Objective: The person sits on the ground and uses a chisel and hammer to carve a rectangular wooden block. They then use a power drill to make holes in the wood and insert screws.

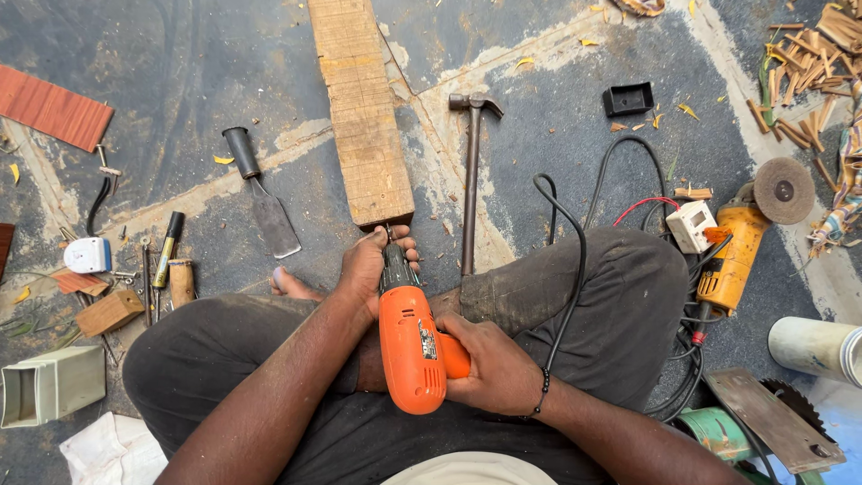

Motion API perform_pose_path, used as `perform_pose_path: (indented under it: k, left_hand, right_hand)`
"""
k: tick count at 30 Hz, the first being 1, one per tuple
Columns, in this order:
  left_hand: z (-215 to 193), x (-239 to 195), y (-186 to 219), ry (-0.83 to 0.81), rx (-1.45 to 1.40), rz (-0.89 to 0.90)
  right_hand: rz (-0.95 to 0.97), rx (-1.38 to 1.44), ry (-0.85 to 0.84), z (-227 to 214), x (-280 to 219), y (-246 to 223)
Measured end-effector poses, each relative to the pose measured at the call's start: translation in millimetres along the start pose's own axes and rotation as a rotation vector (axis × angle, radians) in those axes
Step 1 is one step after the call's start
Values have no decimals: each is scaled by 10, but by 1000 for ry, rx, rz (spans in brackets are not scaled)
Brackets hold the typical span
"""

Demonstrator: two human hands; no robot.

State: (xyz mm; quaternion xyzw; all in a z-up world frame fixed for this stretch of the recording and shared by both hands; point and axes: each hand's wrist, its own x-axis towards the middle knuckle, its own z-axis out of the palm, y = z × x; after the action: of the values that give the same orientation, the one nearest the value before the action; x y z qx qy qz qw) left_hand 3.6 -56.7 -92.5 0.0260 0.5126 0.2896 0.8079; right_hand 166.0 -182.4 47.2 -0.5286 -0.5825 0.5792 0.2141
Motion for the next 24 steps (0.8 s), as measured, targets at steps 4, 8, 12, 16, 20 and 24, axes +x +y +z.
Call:
perform_pose_path:
  k: [4, 8, 12, 16, 20, 24]
  left_hand:
    - [-7, -8, -3, 0, 10, 9]
    - [1, -15, -3, 13, 7, 2]
    - [-4, -1, -8, 6, 9, 11]
    - [-18, 12, -15, -22, -35, 3]
    - [-14, 18, -6, -37, -42, 3]
    - [-6, -11, -1, -20, -9, 13]
  right_hand:
    - [4, -32, 2, 3, 0, 20]
    - [-18, -25, 12, -3, -4, 25]
    - [-4, -39, 4, -3, -2, 17]
    - [-9, -21, 1, -1, -9, 15]
    - [-40, -9, -3, -14, -2, 30]
    - [44, -80, -8, 6, -4, 23]
